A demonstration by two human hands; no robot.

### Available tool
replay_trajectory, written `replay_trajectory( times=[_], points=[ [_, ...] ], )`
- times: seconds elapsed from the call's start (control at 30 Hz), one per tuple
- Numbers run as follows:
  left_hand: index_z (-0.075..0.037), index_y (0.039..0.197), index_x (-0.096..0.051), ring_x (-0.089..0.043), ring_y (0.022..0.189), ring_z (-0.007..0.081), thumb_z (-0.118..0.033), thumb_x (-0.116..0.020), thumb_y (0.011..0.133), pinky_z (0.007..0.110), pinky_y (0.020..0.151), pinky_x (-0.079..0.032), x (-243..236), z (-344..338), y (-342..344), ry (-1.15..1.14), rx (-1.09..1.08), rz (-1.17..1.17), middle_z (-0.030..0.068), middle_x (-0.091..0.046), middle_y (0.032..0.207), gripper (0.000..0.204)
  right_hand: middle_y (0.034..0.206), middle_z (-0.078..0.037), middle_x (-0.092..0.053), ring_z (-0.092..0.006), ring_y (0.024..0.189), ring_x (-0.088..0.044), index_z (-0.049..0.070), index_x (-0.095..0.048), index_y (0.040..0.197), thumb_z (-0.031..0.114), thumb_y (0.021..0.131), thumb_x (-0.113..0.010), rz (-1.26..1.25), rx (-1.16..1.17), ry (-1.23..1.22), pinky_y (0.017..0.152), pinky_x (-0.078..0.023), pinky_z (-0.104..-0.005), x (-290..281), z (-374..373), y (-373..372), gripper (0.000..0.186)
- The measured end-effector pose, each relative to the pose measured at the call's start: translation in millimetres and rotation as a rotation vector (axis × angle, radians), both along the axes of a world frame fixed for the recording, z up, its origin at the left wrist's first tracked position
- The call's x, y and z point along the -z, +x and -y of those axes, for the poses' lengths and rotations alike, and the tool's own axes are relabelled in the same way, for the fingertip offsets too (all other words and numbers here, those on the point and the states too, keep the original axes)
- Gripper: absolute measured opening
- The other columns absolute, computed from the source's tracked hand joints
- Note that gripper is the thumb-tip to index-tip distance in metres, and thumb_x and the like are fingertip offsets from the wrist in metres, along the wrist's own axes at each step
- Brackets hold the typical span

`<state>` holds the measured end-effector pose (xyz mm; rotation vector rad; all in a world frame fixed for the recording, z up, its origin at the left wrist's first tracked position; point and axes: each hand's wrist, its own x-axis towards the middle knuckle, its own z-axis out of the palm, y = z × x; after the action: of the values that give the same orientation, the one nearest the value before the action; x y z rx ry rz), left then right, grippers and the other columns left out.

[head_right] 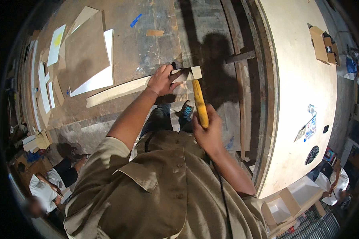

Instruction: The person saws a wooden plank on a workbench using a hand saw.

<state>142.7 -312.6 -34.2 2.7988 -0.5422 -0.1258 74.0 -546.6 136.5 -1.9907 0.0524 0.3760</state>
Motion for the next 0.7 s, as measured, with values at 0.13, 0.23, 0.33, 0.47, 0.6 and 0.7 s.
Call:
replay_trajectory(
  times=[0.13, 0.23, 0.33, 0.47, 0.6, 0.7],
  points=[
    [-0.021, 0.133, -0.061, -0.047, 0.107, 0.0292, -0.039, -0.066, 0.09, 0.039, 0.095, -0.045, 3, -3, -2, 0.022, -0.001, 0.015, 0.0106, -0.047, 0.106, 0.047, 0.08, -0.006, -0.057, -0.0108, 0.075, -0.052, -0.001, -0.056, 0.102, 0.003, 0.092, -0.063, -0.088, 0.012, 0.108, 0.069, -0.045, -0.0283, -14, 29, -30, 0.013],
    [-0.02, 0.134, -0.06, -0.046, 0.11, 0.0285, -0.042, -0.064, 0.092, 0.039, 0.097, -0.044, -5, 5, 0, 0.004, 0.002, -0.049, 0.0104, -0.046, 0.106, 0.047, 0.082, -0.006, -0.057, -0.0116, 0.077, -0.053, -0.001, -0.056, 0.102, 0.004, 0.093, -0.063, -0.233, 0.118, 0.072, 0.071, -0.046, -0.0284, -7, 17, -9, 0.013],
    [-0.02, 0.128, -0.064, -0.047, 0.108, 0.0283, -0.039, -0.065, 0.091, 0.04, 0.095, -0.045, -2, 2, -1, -0.024, -0.019, 0.0, 0.0104, -0.047, 0.109, 0.042, 0.083, -0.007, -0.058, -0.0138, 0.078, -0.056, -0.002, -0.055, 0.1, 0.004, 0.093, -0.063, -0.132, 0.062, 0.069, 0.07, -0.046, -0.0288, 11, 13, -7, 0.012],
    [-0.02, 0.129, -0.064, -0.047, 0.109, 0.029, -0.041, -0.065, 0.091, 0.041, 0.095, -0.045, 5, -5, -8, 0.009, -0.047, -0.01, 0.0107, -0.046, 0.109, 0.043, 0.085, -0.009, -0.06, -0.0137, 0.078, -0.057, -0.002, -0.055, 0.096, 0.004, 0.093, -0.061, -0.119, 0.049, 0.095, 0.07, -0.047, -0.0278, -16, 21, -38, 0.009],
    [-0.017, 0.128, -0.065, -0.046, 0.11, 0.0301, -0.041, -0.066, 0.09, 0.041, 0.096, -0.044, 1, 4, 3, -0.036, 0.011, 0.006, 0.0112, -0.046, 0.111, 0.044, 0.084, -0.007, -0.061, -0.0117, 0.078, -0.057, -0.002, -0.056, 0.099, 0.003, 0.093, -0.063, -0.132, 0.163, 0.096, 0.07, -0.047, -0.0268, 4, 11, -16, 0.01],
    [-0.012, 0.122, -0.068, -0.046, 0.113, 0.0301, -0.039, -0.067, 0.089, 0.04, 0.098, -0.044, 2, 0, 0, -0.049, -0.03, -0.033, 0.0117, -0.046, 0.113, 0.043, 0.085, -0.005, -0.059, -0.0095, 0.077, -0.056, 0.0, -0.057, 0.1, 0.002, 0.094, -0.062, -0.105, 0.083, 0.036, 0.069, -0.046, -0.0253, 3, 8, -12, 0.008]
  ],
)
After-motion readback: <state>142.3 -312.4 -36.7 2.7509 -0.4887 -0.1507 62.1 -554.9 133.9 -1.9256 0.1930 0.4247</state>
